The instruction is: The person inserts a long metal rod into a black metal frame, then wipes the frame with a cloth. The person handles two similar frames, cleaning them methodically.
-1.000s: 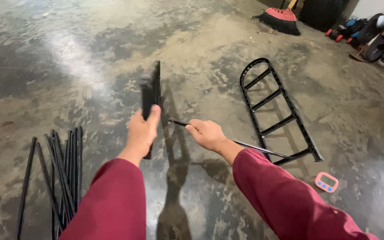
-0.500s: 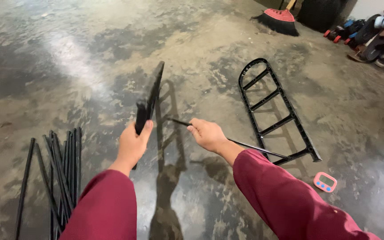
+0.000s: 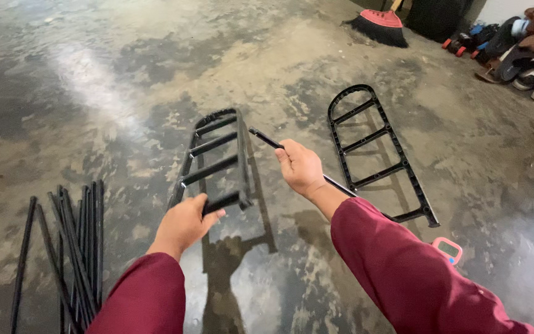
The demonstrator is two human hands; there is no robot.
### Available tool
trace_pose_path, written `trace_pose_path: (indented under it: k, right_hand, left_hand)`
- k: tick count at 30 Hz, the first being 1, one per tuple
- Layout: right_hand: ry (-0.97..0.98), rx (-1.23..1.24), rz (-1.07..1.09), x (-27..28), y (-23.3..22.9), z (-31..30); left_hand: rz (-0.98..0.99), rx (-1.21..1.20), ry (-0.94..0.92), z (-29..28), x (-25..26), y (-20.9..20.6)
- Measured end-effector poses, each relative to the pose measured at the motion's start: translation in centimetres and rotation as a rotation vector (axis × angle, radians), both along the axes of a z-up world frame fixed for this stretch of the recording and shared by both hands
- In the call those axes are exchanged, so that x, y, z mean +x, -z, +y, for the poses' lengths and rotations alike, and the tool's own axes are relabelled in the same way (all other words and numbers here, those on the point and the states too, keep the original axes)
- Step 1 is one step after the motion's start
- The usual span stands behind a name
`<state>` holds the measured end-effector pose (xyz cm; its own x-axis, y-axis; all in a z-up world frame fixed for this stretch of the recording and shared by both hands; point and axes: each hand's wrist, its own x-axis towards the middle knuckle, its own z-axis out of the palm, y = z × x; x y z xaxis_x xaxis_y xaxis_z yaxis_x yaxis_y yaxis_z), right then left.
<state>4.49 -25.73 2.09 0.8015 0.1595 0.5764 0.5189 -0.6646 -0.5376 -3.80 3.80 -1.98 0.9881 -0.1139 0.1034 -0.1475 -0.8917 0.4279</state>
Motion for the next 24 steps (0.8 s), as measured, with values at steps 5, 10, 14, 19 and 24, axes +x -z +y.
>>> trace_pose_path:
  k: [5, 10, 14, 19, 24]
  right_hand:
    - [-0.055, -0.035, 0.0, 0.2, 0.4, 0.3]
    - [-0.14, -0.1, 0.056, -0.2, 1.5, 0.9]
    - [-0.239, -0.115, 0.011, -0.4, 3.1, 2.0]
    - [-0.252, -0.294, 0.188, -0.9, 5.5, 2.9]
    - [-0.252, -0.348, 0.29, -1.5, 6.9, 3.5]
  left_hand:
    - [0.032, 0.18, 0.131, -1.7, 0.5, 3.4]
    - [0.092, 0.24, 0.216, -3.7, 1.2, 7.4]
    - [0.169, 0.355, 0.247, -4.7, 1.1, 9.9]
    - [0.239, 0.423, 0.204, -5.1, 1.5, 11.9]
    - [0.278, 0.408, 0.189, -4.5, 1.6, 12.9]
